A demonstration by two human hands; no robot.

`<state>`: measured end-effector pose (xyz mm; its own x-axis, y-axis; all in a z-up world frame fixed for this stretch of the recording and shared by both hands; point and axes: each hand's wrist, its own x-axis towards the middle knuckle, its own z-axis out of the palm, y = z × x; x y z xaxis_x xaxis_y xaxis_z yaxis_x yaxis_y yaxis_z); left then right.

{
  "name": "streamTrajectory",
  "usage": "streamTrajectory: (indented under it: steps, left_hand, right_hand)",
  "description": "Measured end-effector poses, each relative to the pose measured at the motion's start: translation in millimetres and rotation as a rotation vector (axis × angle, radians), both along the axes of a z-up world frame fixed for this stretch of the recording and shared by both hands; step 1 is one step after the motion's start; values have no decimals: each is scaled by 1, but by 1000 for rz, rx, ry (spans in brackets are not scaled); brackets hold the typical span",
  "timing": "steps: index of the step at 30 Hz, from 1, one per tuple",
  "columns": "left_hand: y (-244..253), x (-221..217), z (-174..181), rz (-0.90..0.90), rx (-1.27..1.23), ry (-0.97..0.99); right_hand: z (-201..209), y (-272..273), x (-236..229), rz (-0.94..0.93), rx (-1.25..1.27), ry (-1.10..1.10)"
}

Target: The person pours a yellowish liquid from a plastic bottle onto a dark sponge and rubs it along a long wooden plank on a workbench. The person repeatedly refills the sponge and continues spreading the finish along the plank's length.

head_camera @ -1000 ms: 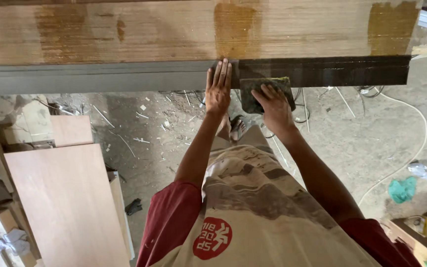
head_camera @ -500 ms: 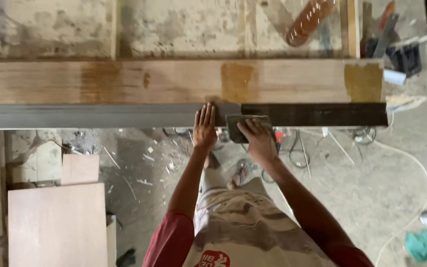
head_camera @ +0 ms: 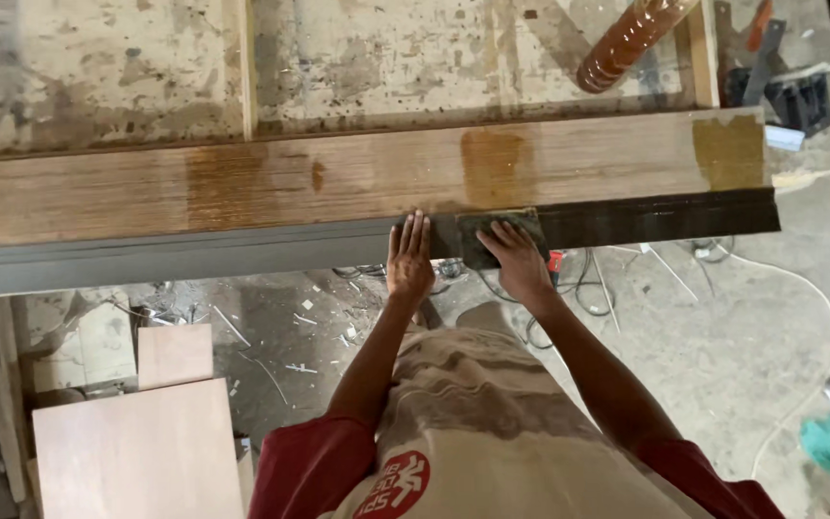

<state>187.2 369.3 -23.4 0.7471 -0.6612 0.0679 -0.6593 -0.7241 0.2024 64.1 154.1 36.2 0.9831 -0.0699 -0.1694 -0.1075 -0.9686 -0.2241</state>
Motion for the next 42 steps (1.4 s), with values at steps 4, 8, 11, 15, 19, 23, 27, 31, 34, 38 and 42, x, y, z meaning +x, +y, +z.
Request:
streamTrajectory:
  steps: [4, 8, 11, 15, 19, 23, 27, 31, 34, 38, 42]
  left_hand:
    - [6, -1, 3, -32, -93, -57]
    - [7, 3, 5, -30, -89, -25]
    - [12, 4, 8, -53, -73, -7]
    - [25, 13, 13, -80, 84, 19]
    - [57, 27, 4, -12, 63, 60]
    - [73, 34, 9, -13, -90, -118]
    - [73, 33, 5, 8, -62, -52]
    - [77, 34, 2, -9, -83, -74]
    - [75, 32, -1, -16, -90, -112]
    - [76, 31, 10, -9, -105, -125]
    - [78, 33, 15, -10, -150, -186]
  right_hand:
    - [0, 12, -37, -35, 89, 9]
    - [-1, 19, -53, -27, 68, 21]
    - [37, 21, -48, -83, 47, 179]
    - [41, 33, -22, -54, 92, 251]
    - [34, 80, 26, 19, 13, -98]
    - [-7, 96, 30, 36, -74, -230]
    - [-1, 85, 51, -2, -74, -77]
    - [-20, 87, 49, -3, -94, -133]
    - [-33, 88, 26, -6, -56, -132]
    - [-35, 93, -2, -13, -39, 73]
    - [-3, 97, -15, 1, -59, 192]
